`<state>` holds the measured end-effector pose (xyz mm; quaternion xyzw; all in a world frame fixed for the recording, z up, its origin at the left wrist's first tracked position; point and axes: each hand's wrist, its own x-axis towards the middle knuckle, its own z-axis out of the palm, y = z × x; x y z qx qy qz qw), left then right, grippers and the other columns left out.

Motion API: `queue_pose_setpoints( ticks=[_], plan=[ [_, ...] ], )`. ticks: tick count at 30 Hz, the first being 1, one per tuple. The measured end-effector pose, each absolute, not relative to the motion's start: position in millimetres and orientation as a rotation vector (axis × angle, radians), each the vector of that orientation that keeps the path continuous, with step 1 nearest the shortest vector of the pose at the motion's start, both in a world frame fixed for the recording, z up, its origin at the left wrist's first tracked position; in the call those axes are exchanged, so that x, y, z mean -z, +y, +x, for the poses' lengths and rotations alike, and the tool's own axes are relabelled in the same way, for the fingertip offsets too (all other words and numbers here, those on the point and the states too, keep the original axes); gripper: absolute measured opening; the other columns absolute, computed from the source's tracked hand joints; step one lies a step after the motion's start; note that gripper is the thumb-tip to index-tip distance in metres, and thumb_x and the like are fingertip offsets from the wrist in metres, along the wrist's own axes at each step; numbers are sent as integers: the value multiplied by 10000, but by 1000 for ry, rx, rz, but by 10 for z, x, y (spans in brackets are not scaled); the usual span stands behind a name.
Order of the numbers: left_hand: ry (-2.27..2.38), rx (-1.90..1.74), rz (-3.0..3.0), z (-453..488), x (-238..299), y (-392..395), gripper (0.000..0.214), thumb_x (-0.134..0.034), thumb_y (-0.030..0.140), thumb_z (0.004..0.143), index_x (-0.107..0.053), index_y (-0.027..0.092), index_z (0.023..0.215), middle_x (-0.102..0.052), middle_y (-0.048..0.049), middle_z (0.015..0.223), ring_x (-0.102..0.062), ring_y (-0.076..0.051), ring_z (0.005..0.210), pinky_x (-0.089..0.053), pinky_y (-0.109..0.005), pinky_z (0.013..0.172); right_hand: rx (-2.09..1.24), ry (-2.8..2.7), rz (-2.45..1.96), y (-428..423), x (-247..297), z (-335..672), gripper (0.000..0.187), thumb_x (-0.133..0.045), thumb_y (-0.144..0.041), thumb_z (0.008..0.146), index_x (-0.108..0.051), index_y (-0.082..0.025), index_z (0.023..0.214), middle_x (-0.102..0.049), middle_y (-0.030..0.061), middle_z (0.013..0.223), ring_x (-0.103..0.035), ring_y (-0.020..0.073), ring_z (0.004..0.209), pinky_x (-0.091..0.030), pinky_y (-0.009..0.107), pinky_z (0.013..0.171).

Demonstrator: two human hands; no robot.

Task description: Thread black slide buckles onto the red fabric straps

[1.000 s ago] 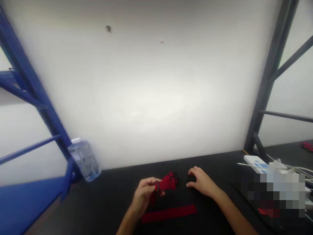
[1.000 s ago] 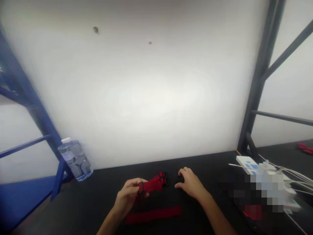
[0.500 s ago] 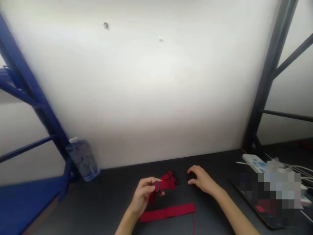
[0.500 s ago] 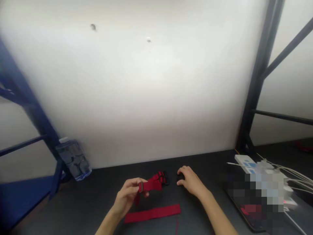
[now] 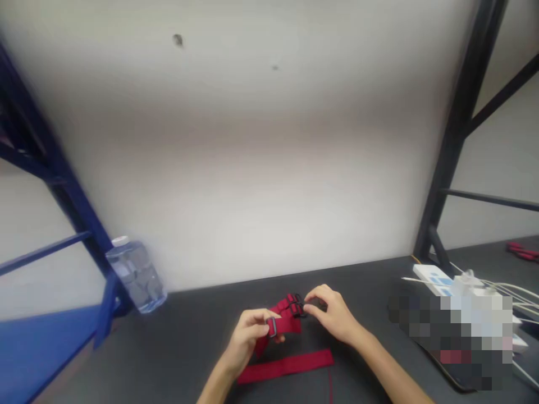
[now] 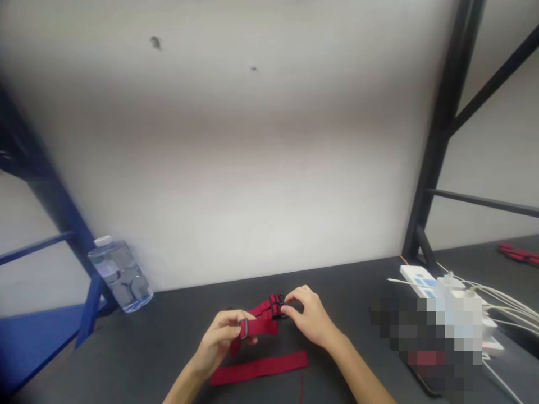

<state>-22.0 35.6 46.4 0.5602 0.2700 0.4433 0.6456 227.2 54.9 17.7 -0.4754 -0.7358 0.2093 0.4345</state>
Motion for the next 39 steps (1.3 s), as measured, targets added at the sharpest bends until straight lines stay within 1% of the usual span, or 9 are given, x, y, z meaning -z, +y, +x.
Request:
queue_pose_setpoints(
  ticks=[6, 9, 13, 16, 21, 29, 33, 36, 39],
  plan=[
    [582, -853, 1260, -164, -424, 315, 140, -662, 179, 659, -725, 95, 753, -713, -107, 748, -658, -250, 679, -475, -346, 702, -758, -1833, -913, 270, -320, 1907, 149, -648, -345, 845, -705, -223, 910, -677, 46, 908, -578, 211, 909, -431, 318, 825],
    [592, -820, 1248, -144, -401, 304, 123, -685, 183, 663, -719, 101, 748, -705, -97, 696, -658, -246, 651, -478, -345, 691, -892, -1808, -865, 218, -284, 1829, 223, -630, -415, 850, -698, -203, 841, -654, 42, 879, -575, 201, 852, -422, 310, 789],
    [633, -827, 1294, -140, -387, 326, 113, -697, 222, 717, -692, 111, 739, -686, -78, 689, -635, -208, 630, -467, -306, 662, -1126, -1711, -811, 253, -200, 1815, 340, -597, -462, 863, -591, -172, 688, -561, -12, 661, -510, 142, 657, -391, 259, 653],
    [669, -862, 1351, -128, -418, 329, 148, -710, 265, 753, -677, 128, 797, -655, -47, 716, -614, -176, 627, -459, -278, 643, -1249, -1605, -785, 300, -158, 1820, 367, -609, -489, 847, -512, -179, 676, -482, -40, 592, -433, 107, 552, -337, 228, 544],
    [789, -946, 1500, -60, -461, 286, 315, -786, 242, 706, -652, 168, 982, -637, -29, 795, -589, -155, 691, -451, -234, 615, -1314, -1513, -820, 335, -130, 1802, 389, -579, -540, 853, -474, -195, 709, -417, -66, 546, -362, 83, 460, -288, 206, 454],
    [923, -1079, 1489, -36, -339, 362, 265, -778, 278, 716, -687, 120, 909, -657, -35, 651, -593, -144, 545, -464, -244, 538, -1230, -1537, -875, 340, -153, 1806, 422, -605, -556, 830, -482, -184, 675, -367, -71, 542, -293, 79, 497, -225, 219, 476],
    [955, -1353, 1324, -206, -404, 476, 232, -739, 321, 754, -662, 123, 846, -621, -3, 539, -571, -126, 473, -444, -228, 504, -1228, -1517, -891, 361, -129, 1819, 409, -618, -528, 828, -460, -190, 663, -352, -78, 526, -284, 74, 479, -208, 223, 473],
    [941, -1596, 1109, -444, -478, 595, 299, -713, 386, 758, -637, 131, 895, -637, -5, 648, -553, -109, 481, -437, -224, 482, -1249, -1520, -890, 368, -104, 1831, 385, -625, -496, 827, -464, -189, 659, -366, -75, 526, -295, 75, 481, -218, 223, 479],
    [1132, -1608, 1206, -721, -485, 707, 350, -698, 451, 753, -637, 143, 909, -647, -14, 680, -583, -145, 545, -468, -258, 540, -1245, -1599, -904, 354, -94, 1835, 343, -636, -424, 824, -478, -179, 643, -408, -60, 555, -327, 81, 514, -238, 223, 497]
  ],
)
